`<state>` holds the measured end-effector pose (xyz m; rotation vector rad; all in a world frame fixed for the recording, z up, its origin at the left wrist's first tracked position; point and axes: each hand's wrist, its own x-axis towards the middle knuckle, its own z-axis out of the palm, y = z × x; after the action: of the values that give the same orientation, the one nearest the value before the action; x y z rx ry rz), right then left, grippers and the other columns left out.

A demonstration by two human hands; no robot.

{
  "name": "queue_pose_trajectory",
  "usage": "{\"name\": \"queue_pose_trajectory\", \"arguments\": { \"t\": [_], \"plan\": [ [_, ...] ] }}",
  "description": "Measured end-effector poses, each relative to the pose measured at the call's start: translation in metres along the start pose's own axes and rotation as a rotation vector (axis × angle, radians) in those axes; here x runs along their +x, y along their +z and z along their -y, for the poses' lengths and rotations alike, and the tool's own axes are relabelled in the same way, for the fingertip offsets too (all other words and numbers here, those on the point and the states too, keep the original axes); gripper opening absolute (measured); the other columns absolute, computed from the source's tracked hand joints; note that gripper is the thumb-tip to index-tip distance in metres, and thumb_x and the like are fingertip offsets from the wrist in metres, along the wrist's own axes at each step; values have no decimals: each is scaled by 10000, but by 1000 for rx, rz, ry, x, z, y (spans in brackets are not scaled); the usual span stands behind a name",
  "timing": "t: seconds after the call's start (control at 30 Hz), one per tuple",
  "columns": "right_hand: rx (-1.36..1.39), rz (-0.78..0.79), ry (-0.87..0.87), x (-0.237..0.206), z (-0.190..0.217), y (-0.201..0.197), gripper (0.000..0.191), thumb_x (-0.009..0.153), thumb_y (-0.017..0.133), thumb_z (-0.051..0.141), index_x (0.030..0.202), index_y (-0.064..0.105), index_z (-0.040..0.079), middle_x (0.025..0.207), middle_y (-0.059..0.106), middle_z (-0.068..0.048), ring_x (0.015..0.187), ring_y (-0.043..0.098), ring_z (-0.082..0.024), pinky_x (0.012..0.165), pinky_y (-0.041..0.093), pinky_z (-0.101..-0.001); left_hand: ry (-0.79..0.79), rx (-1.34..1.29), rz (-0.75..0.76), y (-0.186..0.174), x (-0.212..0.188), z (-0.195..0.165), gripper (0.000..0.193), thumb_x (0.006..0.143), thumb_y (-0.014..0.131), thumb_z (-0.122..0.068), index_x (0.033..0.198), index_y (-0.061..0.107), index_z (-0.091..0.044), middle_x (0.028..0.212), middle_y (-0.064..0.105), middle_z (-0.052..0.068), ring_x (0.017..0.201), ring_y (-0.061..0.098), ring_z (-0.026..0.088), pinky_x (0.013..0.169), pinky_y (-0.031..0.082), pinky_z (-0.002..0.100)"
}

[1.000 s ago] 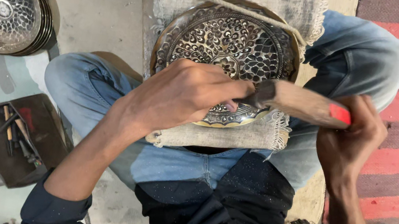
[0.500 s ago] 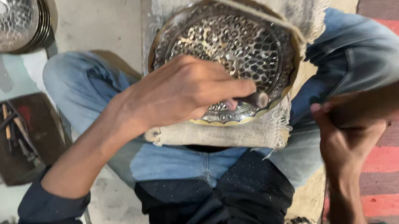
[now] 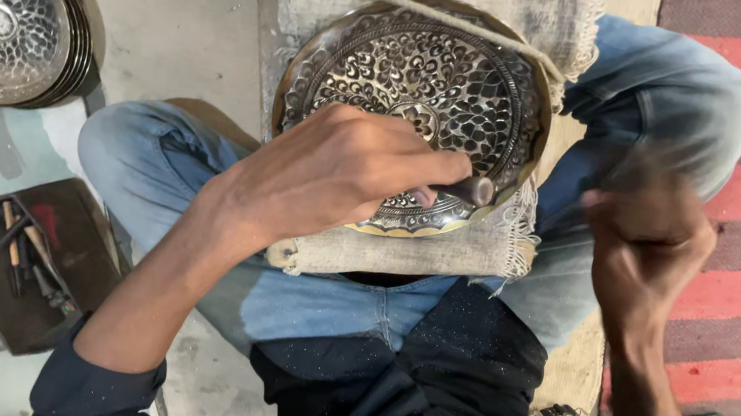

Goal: The person sits cross-legged on the floor with an engraved brass plate resting on a cloth-covered cushion on their lap. They hold a punch against the plate's surface and repeatedly strike it with a wooden mallet, repositioning the punch across the floral pattern to work the metal design.

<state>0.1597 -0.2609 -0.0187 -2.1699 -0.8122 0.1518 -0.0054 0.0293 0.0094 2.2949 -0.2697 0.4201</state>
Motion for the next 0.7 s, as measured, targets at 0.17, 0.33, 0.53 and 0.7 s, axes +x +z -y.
{"name": "queue_pose_trajectory", "arguments": {
  "t": [0.17,0.33,0.53,0.7],
  "plan": [
    [-183,-30,-47,-3,-5,-1,88,926,669,-108,939,646,-24,880,650,-101,777,610,-162,713,459,-280,-4,-16,28,-1,1,-1,308,882,714,36,1172,723,-69,780,744,66,667,714,172,559,579,328],
    [-194,-24,8,-5,-1,-2,133,971,761,-73,927,648,-20,888,662,-101,783,613,-141,761,498,-275,-42,-101,19,0,2,0,361,889,623,123,1180,708,-73,845,762,53,733,743,164,605,595,311],
    [378,-93,127,-2,15,-3,150,953,805,-38,977,669,21,921,688,-30,837,660,-124,831,541,-274,-36,-89,-22,6,-7,3,344,906,626,106,1198,704,-59,863,765,52,773,748,185,662,614,320],
    [-200,-46,5,4,26,-10,171,838,709,-131,917,619,-10,913,624,-84,814,598,-143,761,486,-285,-31,-77,-30,0,7,-4,361,902,620,119,1206,698,-58,913,776,56,808,754,185,683,630,316]
  ]
}}
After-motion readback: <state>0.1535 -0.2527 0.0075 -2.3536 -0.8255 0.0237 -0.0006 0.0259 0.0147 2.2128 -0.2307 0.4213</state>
